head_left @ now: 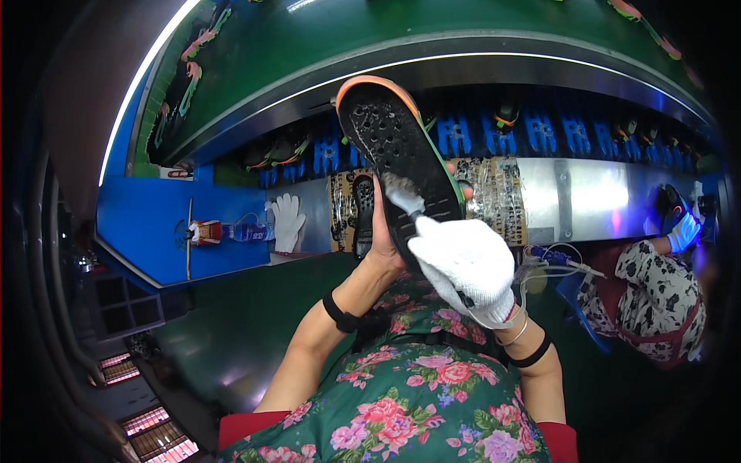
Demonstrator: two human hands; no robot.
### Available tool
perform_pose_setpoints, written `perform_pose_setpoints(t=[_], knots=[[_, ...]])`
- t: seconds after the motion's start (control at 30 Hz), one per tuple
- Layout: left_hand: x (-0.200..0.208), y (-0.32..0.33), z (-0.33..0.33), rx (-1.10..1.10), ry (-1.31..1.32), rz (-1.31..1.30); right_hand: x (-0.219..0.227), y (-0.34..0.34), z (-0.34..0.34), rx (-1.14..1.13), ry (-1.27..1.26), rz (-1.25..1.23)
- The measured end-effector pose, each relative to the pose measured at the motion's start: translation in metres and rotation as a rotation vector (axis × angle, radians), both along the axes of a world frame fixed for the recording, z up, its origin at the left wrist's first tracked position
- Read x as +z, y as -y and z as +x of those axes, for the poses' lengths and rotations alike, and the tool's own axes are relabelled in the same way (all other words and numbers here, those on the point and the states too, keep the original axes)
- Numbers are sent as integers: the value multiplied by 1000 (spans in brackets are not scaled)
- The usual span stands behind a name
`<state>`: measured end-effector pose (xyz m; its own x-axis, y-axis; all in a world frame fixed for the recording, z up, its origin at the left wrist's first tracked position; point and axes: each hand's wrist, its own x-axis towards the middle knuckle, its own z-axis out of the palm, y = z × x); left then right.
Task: Apply adhesive or solvent to the bottom of shoe soles using a brush on a manufacturing assembly line.
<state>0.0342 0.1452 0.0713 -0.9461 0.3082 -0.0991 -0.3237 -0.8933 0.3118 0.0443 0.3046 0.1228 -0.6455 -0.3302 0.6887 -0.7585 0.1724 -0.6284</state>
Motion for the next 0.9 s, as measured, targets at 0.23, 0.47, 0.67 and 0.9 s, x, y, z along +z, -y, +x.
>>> perform_pose_setpoints(t=[0.23, 0.47, 0.67, 0.9], knots=[[5, -1, 1, 83, 107, 282, -11, -14, 3, 14, 332, -117], [-6, 14, 1, 55, 60, 152, -9, -11, 11, 195, 252, -167], [-15, 23, 0, -90, -195, 44, -21, -15, 25, 179, 82, -8], [-8, 21, 6, -6, -6, 87, -21, -22, 21, 55, 374, -194]])
